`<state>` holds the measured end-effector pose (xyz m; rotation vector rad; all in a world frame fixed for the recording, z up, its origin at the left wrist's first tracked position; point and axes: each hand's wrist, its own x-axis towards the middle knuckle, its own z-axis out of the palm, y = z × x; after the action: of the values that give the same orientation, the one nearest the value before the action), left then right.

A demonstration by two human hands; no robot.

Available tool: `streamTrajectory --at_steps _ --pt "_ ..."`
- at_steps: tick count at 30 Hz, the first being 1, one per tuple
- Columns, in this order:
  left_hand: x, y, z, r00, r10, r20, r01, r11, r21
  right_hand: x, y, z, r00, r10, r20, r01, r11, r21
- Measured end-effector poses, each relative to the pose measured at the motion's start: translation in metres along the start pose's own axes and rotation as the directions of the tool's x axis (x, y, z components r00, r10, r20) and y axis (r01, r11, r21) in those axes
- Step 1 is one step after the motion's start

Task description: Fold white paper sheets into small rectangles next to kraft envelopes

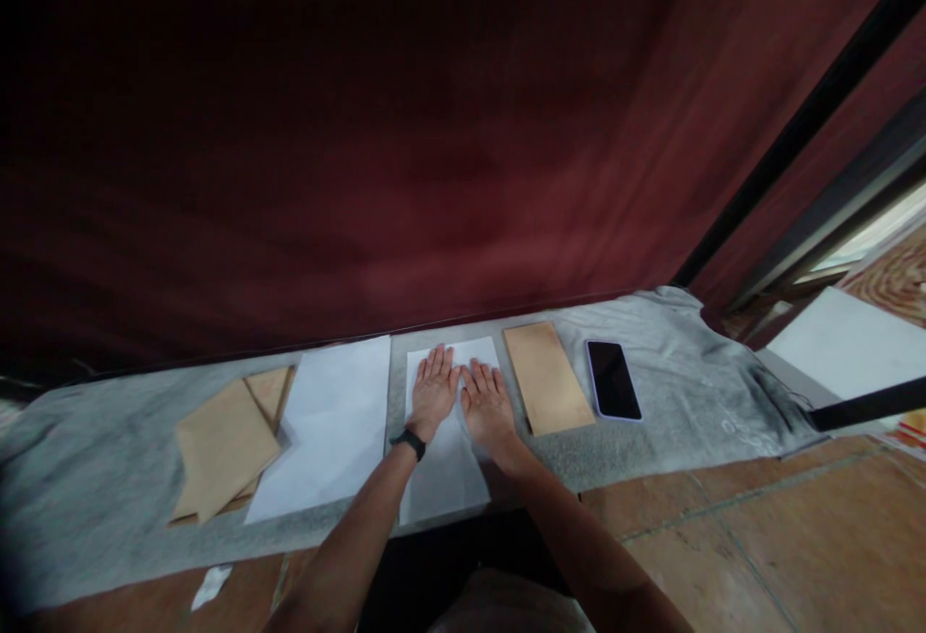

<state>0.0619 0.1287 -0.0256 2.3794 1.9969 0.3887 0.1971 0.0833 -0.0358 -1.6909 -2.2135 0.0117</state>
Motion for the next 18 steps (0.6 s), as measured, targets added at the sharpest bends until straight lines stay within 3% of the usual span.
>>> streamTrajectory --at_steps 6,10,12,18 --pt "-0.001 -0.025 -0.008 0.991 -0.133 -0.028 0.134 0.990 0.033 0.001 -0.001 -0.004 1.000 -0.003 -0.003 0.003 1.000 0.007" --pt "-0.016 -0.026 -0.019 0.982 -0.176 -0.068 0.179 0.983 0.035 0.001 -0.002 -0.002 1.000 0.025 -0.007 -0.025 1.000 0.012" --pt "-0.036 -0.017 -0.022 0.982 -0.164 -0.090 0.168 0.985 0.033 0.001 -0.002 -0.001 0.999 0.033 -0.006 -0.033 0.999 0.022" --pt "-0.130 0.015 -0.021 0.998 0.061 -0.017 -0.062 0.998 -0.005 0.001 -0.001 0.000 0.999 0.033 0.019 -0.033 0.999 0.031"
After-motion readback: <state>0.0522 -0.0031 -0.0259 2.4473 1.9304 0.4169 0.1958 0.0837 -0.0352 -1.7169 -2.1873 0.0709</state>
